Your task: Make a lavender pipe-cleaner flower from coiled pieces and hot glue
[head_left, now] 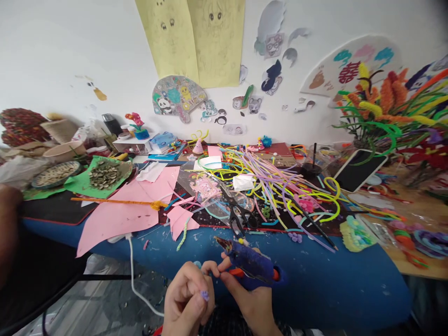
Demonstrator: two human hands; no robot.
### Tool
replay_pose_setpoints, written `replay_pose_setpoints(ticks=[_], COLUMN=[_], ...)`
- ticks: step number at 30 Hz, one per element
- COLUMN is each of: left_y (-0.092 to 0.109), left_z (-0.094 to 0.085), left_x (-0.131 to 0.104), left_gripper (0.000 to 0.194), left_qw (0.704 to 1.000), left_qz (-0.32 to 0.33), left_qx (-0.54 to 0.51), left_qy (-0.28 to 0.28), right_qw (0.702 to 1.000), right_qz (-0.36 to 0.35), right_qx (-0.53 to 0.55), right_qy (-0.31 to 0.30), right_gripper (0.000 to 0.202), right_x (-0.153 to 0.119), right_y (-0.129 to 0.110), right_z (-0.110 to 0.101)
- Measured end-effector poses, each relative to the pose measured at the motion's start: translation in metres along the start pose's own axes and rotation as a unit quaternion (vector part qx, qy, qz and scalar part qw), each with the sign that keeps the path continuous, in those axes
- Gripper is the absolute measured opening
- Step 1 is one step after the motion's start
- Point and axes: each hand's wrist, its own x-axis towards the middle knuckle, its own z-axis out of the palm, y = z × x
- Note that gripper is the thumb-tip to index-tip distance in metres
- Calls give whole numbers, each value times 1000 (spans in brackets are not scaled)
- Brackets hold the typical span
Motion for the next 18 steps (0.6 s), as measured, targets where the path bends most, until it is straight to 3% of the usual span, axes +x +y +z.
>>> replay_pose_setpoints(ticks=[4,7,9,12,15,18], left_y=[-5,-11,-13,-14,-18,-29], left_z=[-3,-6,-7,-9,-11,-9], left_x=[-3,-4,-3,3,10,15], left_gripper=[32,32,32,29,29,36], left_qw=[996,989,986,985,993,992], left_qz=[-2,9,27,39,-21,-87], left_qx=[87,146,165,165,110,48], left_qy=[19,26,22,6,-31,-71], right_qw=[996,988,985,989,983,954], right_qz=[-57,-110,-112,-30,101,154], right_qx=[-46,-90,-100,-30,104,191], right_qy=[53,59,80,140,112,175], right_gripper=[11,14,13,1,26,32], right_x=[4,6,4,-5,-14,-20], right_y=[-8,-9,-4,11,25,33], right_z=[5,7,7,2,-13,-35])
